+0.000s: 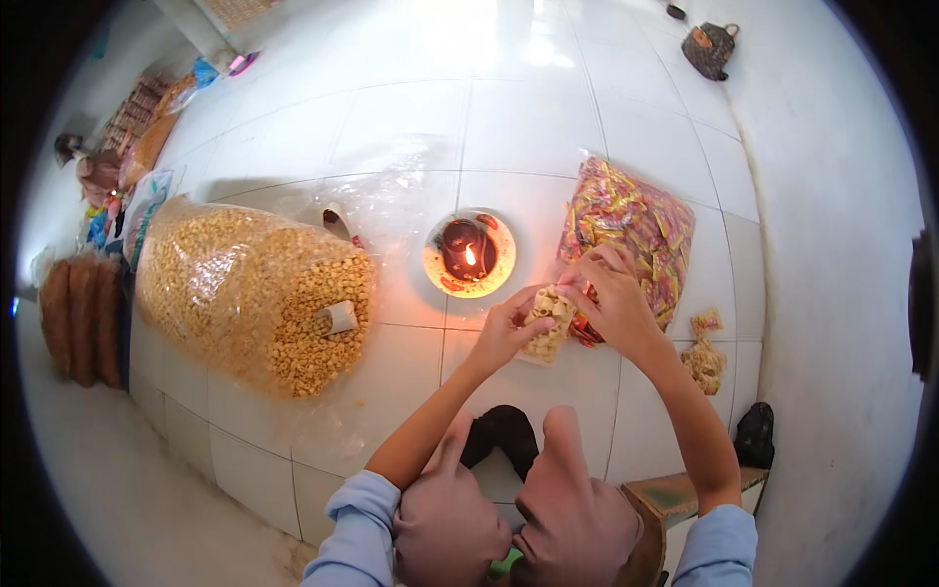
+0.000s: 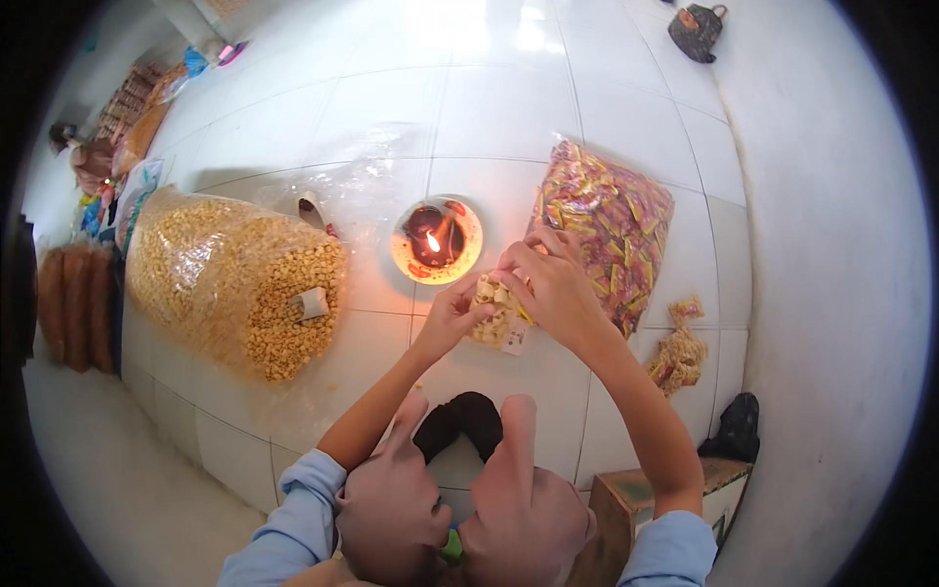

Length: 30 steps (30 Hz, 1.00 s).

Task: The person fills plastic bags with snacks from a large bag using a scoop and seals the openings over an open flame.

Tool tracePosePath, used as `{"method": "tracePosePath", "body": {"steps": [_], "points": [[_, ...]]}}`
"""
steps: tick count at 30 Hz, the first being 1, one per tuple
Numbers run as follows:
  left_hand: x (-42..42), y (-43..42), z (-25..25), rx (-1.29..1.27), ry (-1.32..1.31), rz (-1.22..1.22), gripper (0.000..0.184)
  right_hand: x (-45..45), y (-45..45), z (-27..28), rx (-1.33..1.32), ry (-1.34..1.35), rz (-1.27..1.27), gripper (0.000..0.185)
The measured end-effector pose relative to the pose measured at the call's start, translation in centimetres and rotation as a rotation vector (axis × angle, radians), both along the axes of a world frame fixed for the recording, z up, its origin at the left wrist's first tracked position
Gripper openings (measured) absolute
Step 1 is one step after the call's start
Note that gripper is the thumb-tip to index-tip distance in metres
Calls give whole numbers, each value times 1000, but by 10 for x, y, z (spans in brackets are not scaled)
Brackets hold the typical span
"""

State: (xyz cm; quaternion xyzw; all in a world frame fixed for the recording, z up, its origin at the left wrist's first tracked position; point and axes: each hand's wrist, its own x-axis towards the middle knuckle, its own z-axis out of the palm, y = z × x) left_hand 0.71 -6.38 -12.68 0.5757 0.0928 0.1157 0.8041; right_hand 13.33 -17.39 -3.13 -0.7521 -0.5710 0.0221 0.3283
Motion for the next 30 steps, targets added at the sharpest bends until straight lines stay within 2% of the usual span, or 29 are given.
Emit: {"method": "tracePosePath", "body": {"steps": [3,6,9,11,13,14,15,17,19,21,22,23,24,26,30], "points": [[-21,14,16,-36,-27,64,46,-9,18,12,12,-21,139,11],[-51,29,29,-49,-45,182,48,-33,50,16,112,-33,128,9],[-84,53,34,130,-79,341,51,-66,94,14,263,-86,177,10],[-106,72,37,284,17,483,52,-88,124,14,296,-64,218,10],[-132,94,29,344,3,577,53,-110,154,10,323,60,391,9],[-149,104,23,335,62,639,53,-121,170,7,368,182,397,8],[-166,115,14,322,119,699,52,-130,187,-1,364,195,419,8],[-201,132,-27,334,83,796,49,-147,220,-38,322,433,294,5],[-233,139,-52,214,115,991,46,-166,250,-98,215,440,335,10],[-255,144,-70,153,198,1073,44,-186,271,-163,-2,229,460,22],[-265,146,-82,128,212,1106,47,-196,277,-182,-141,170,487,44],[-274,144,-93,99,229,1137,50,-206,281,-200,-164,185,508,44],[-279,142,-101,79,254,1152,50,-215,285,-212,-149,120,466,52],[-279,144,-111,234,292,1253,52,-227,292,-234,-96,-43,416,76],[-279,153,-124,297,383,1278,52,-231,300,-246,-246,-38,388,75]]}}
